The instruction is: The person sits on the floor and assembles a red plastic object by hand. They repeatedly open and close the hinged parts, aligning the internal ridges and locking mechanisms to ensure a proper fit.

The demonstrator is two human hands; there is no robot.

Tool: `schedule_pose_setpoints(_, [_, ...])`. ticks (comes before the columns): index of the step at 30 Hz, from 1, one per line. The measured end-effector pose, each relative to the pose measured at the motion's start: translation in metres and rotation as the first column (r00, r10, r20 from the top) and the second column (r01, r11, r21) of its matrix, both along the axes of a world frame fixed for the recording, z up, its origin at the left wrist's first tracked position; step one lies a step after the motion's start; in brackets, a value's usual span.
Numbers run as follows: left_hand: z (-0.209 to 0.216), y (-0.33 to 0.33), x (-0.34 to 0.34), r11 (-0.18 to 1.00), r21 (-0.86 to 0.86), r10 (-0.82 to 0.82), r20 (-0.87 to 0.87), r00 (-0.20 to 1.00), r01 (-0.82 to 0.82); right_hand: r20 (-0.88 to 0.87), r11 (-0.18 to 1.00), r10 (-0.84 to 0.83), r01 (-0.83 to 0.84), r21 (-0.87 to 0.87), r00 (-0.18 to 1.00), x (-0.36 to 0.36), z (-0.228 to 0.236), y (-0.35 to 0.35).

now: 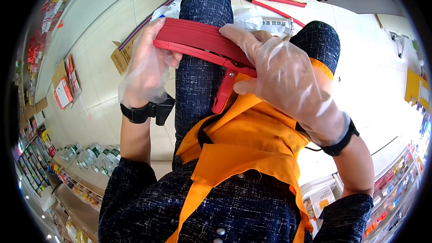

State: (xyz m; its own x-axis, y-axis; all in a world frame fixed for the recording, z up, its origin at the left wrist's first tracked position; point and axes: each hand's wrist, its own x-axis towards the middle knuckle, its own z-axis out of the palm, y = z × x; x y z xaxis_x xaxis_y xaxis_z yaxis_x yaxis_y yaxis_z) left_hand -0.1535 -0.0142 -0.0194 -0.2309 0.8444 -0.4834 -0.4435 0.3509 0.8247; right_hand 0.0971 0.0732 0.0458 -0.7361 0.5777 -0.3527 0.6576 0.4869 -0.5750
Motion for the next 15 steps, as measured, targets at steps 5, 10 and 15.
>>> schedule_pose_setpoints(5, [0.000, -0.002, 0.001, 0.999, -0.024, 0.022, 0.027, 0.999, -0.021, -0.072, 0.990, 0.018, -0.008, 0.137, 0.997, -0.001, -0.012, -0.002])
schedule_pose_setpoints(10, [0.004, -0.008, 0.009, 0.993, 0.047, 0.107, -0.017, 0.994, -0.106, -0.182, 0.947, 0.126, -0.064, 0.314, 0.975, -0.008, -0.021, -0.006])
schedule_pose_setpoints(15, [0.004, 0.002, 0.007, 0.995, 0.055, 0.087, -0.039, 0.995, -0.085, -0.162, 0.929, 0.190, -0.124, 0.349, 0.968, -0.003, -0.037, -0.006])
